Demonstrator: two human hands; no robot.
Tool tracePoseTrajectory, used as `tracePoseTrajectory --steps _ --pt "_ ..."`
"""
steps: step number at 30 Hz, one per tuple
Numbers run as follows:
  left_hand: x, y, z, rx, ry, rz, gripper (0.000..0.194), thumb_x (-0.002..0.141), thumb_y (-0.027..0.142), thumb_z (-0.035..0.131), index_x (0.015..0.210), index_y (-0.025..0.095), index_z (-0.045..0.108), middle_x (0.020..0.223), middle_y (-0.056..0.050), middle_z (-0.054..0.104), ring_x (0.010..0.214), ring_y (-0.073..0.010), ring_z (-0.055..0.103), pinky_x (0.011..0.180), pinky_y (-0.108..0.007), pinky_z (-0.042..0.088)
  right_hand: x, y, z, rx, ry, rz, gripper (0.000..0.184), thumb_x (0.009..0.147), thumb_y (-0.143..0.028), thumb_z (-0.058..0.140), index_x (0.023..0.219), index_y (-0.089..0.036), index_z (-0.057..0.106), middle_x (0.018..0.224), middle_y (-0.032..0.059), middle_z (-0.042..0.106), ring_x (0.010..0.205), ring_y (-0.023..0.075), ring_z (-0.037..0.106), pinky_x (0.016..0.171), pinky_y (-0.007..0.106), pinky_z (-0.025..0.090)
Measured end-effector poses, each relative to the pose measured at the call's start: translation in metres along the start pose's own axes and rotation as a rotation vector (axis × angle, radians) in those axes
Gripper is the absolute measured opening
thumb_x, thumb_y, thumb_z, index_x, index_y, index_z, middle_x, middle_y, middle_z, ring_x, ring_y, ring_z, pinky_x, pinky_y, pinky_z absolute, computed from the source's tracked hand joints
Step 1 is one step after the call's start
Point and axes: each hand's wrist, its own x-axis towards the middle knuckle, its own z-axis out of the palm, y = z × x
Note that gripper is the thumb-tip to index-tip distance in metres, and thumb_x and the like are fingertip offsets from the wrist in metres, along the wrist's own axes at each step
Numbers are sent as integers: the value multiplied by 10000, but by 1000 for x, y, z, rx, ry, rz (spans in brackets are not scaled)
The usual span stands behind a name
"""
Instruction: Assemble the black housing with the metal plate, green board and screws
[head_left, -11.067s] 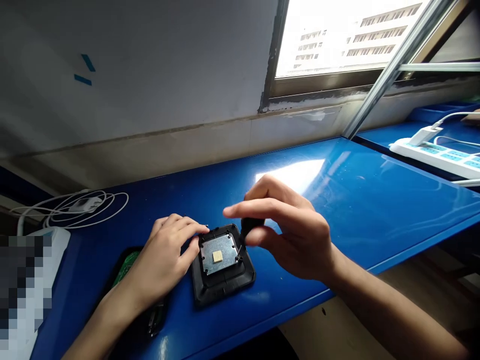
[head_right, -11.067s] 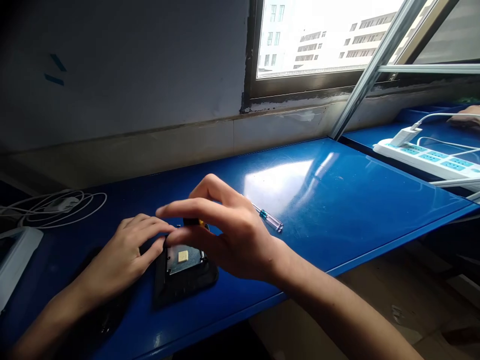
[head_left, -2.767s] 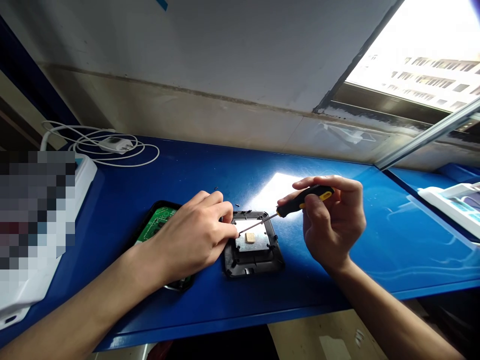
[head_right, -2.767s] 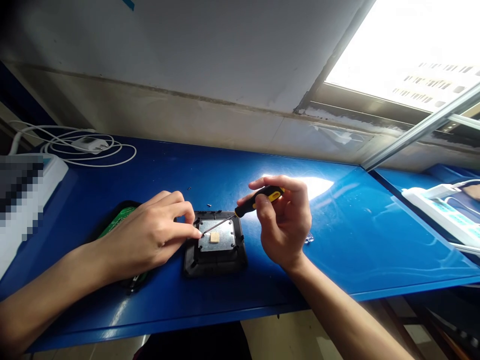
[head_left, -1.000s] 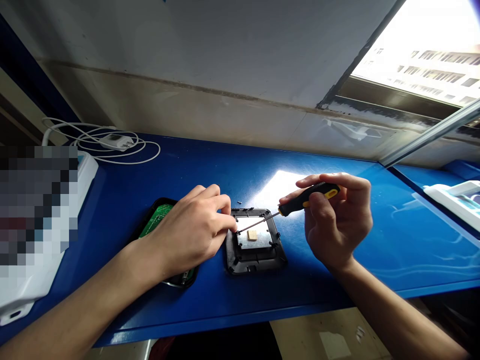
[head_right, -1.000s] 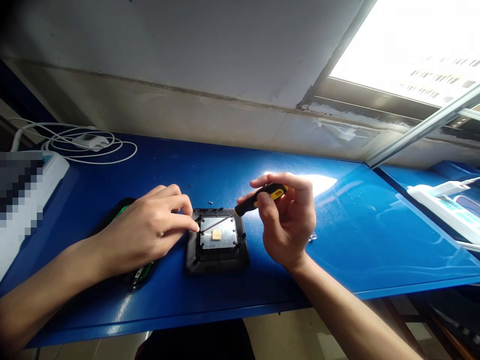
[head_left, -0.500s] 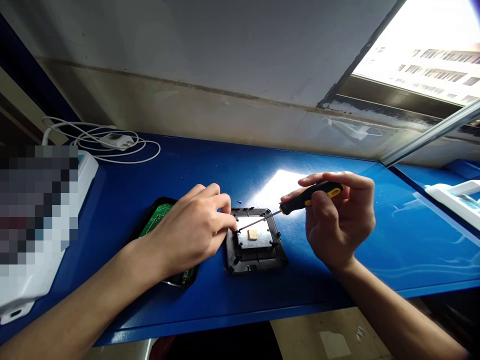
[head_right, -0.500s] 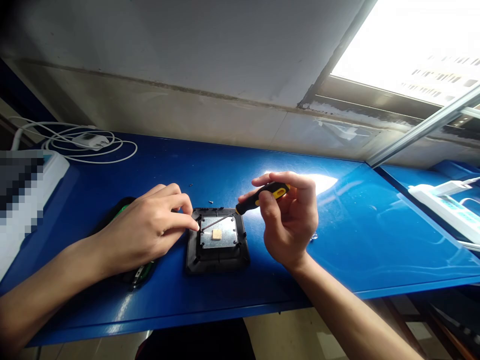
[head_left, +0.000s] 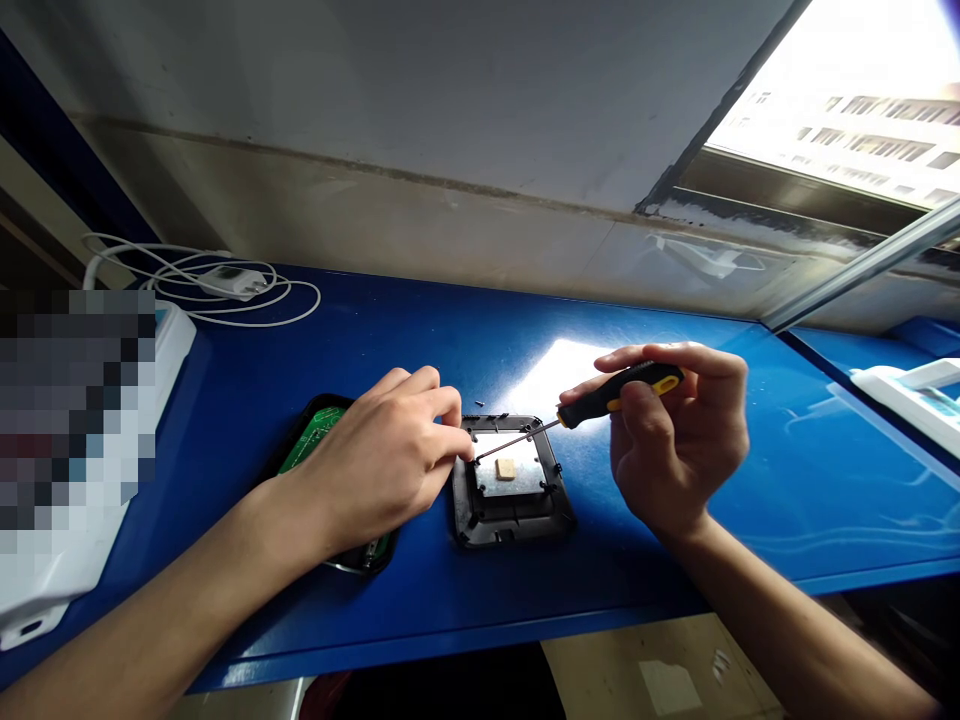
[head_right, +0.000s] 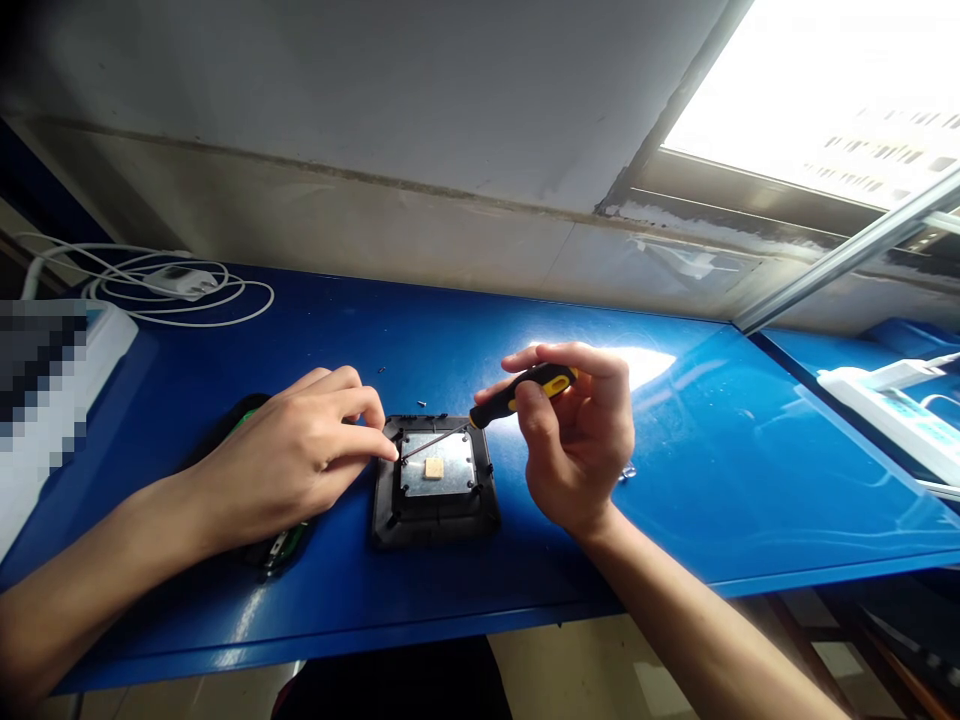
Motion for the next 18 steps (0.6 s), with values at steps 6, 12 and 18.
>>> tracePoseTrajectory --steps 6,12,18 --pt "-1 1 -1 3 -13 -1 310 925 43 571 816 221 800 851 -9 666 797 -180 486 700 -333 339 0 0 1 37 -13 -5 256 955 -114 613 1180 -237 614 1013 9 697 695 177 778 587 364 687" --pt "-1 1 -2 5 -24 0 317 934 44 557 833 217 802 855 -15 666 800 -184 488 701 -337 338 0 0 1 21 -2 -19 263 948 -121 623 1179 -246 621 1003 6 703 689 176 775 576 354 682" --pt "0 2 -2 2 -23 -5 308 930 45 570 824 220 800 850 -14 659 803 -189 488 702 -339 334 1 -3 1 -4 21 -8 242 952 -136 612 1157 -265 620 990 -12 714 673 158 766 566 332 674"
